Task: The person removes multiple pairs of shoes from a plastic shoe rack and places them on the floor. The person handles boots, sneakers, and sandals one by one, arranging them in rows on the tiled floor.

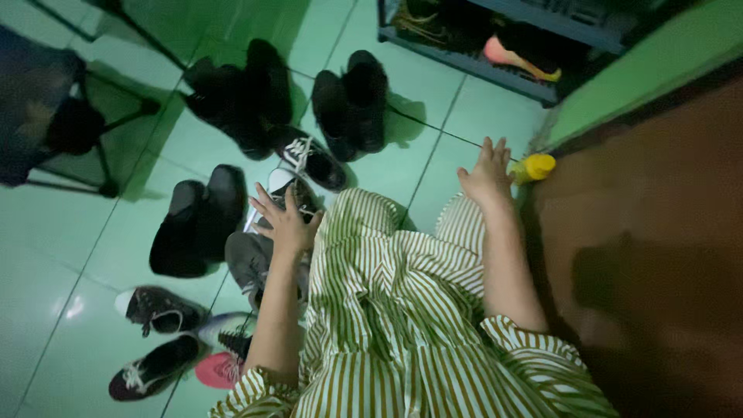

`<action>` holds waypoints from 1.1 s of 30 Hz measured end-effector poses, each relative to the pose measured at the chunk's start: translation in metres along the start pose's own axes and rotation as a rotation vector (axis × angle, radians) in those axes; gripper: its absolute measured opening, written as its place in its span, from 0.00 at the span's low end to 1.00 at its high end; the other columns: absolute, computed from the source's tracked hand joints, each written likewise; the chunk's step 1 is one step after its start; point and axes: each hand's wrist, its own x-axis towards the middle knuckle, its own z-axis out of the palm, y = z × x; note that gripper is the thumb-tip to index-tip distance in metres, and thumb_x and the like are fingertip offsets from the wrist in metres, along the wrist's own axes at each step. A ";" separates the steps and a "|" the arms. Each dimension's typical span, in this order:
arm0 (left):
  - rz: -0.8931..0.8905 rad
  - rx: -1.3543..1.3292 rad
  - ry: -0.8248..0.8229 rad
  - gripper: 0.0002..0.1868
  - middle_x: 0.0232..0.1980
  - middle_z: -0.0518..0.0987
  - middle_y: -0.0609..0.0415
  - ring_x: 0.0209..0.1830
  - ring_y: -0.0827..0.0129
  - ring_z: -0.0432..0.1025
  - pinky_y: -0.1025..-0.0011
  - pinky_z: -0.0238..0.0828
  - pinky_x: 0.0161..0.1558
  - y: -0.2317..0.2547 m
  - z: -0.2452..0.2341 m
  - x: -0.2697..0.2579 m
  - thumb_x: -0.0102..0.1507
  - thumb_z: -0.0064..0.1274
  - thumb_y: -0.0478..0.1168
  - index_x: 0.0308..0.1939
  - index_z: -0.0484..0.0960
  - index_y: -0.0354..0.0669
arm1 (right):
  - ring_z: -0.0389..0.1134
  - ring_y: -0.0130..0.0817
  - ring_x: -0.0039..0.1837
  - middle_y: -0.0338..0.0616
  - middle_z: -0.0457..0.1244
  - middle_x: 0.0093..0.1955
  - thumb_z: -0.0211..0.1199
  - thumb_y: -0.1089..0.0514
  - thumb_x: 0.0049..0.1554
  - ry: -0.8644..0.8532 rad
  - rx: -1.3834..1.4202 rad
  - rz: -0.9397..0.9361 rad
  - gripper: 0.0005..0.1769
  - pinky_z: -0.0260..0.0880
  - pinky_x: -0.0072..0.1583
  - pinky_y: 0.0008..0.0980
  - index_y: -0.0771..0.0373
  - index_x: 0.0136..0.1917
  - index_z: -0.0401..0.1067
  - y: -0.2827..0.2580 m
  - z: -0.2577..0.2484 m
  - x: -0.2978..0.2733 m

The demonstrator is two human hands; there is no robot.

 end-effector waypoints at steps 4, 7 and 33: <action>0.082 -0.053 -0.045 0.48 0.83 0.23 0.34 0.81 0.29 0.20 0.15 0.29 0.63 0.023 0.001 0.000 0.55 0.67 0.60 0.75 0.63 0.55 | 0.29 0.57 0.86 0.57 0.28 0.87 0.66 0.46 0.57 0.003 0.007 0.009 0.54 0.41 0.75 0.73 0.59 0.84 0.39 0.006 0.002 0.008; 0.205 -0.044 -0.023 0.49 0.81 0.25 0.32 0.81 0.28 0.20 0.17 0.29 0.64 0.036 0.007 0.000 0.54 0.67 0.60 0.75 0.64 0.59 | 0.29 0.57 0.86 0.57 0.27 0.87 0.66 0.46 0.57 -0.005 0.004 0.002 0.53 0.41 0.75 0.72 0.59 0.84 0.39 0.001 -0.001 0.018; 0.226 -0.142 0.112 0.46 0.81 0.39 0.29 0.80 0.31 0.38 0.24 0.38 0.65 0.185 0.043 0.189 0.56 0.64 0.49 0.76 0.59 0.54 | 0.54 0.61 0.75 0.61 0.50 0.78 0.66 0.51 0.57 0.092 0.075 -0.221 0.44 0.59 0.70 0.53 0.63 0.80 0.50 -0.145 0.140 0.438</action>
